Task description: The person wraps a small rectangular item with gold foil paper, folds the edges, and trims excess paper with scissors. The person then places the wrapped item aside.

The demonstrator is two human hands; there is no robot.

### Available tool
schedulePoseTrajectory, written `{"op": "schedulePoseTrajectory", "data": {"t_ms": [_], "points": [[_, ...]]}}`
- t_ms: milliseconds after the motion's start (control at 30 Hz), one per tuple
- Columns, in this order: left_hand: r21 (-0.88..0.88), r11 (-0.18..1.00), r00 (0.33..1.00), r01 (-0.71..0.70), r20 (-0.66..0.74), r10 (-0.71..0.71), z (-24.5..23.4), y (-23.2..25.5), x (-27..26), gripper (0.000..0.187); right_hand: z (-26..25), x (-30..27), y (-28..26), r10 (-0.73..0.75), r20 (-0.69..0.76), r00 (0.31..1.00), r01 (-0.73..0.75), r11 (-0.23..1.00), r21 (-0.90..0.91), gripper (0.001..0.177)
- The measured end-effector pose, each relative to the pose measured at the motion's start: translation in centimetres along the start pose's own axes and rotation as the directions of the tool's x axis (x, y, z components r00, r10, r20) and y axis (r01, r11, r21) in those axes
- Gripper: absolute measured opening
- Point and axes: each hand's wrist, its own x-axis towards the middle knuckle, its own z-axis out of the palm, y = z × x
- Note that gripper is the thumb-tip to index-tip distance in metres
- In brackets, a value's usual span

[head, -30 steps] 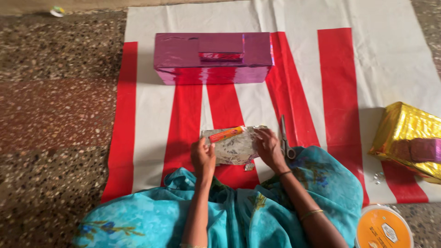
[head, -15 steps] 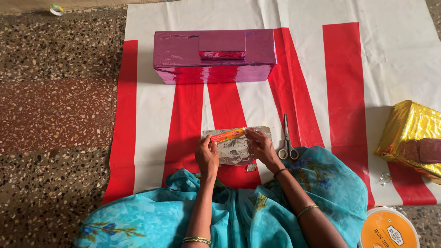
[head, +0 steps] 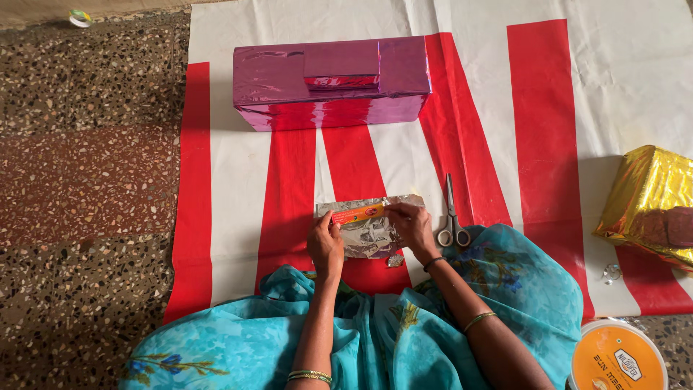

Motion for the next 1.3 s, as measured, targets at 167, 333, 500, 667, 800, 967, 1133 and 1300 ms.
{"op": "schedulePoseTrajectory", "data": {"t_ms": [167,333,500,667,800,967,1133,1300], "points": [[0.046,0.997,0.997,-0.055,-0.058,0.057,0.2,0.1,0.1,0.031,-0.1,0.1,1.1,-0.137,0.072,0.988,0.14,0.989,-0.041,0.024],[-0.164,0.982,0.996,0.093,0.018,-0.091,0.0,-0.4,0.3,0.036,0.3,-0.5,1.7,-0.067,0.058,0.996,0.067,0.998,-0.012,0.026],[-0.195,0.971,0.989,0.14,-0.015,-0.146,0.4,-1.1,0.5,0.032,0.7,-0.5,2.5,-0.201,0.078,0.977,0.206,0.977,-0.062,0.024],[-0.255,0.966,0.996,0.043,-0.068,-0.062,0.4,-1.5,0.4,0.026,1.1,-0.4,2.5,-0.298,0.055,0.953,0.302,0.946,-0.114,0.023],[-0.338,0.941,0.997,-0.01,-0.069,-0.014,0.7,-1.8,0.4,0.031,1.1,-0.9,2.8,-0.368,0.053,0.928,0.372,0.921,-0.116,0.023],[-0.232,0.97,0.994,-0.067,-0.096,0.046,1.2,-2.6,0.2,0.042,1.0,-1.0,2.7,-0.425,0.057,0.903,0.429,0.897,-0.102,0.028],[-0.262,0.961,0.994,-0.087,-0.083,0.067,1.8,-4.1,0.1,0.046,1.2,-0.9,3.3,-0.37,0.077,0.926,0.376,0.921,-0.103,0.027],[-0.243,0.968,0.994,-0.061,-0.107,0.036,-0.4,-1.6,0.1,0.056,-0.2,-0.4,3.0,-0.387,0.121,0.914,0.394,0.918,-0.045,0.032]]}}
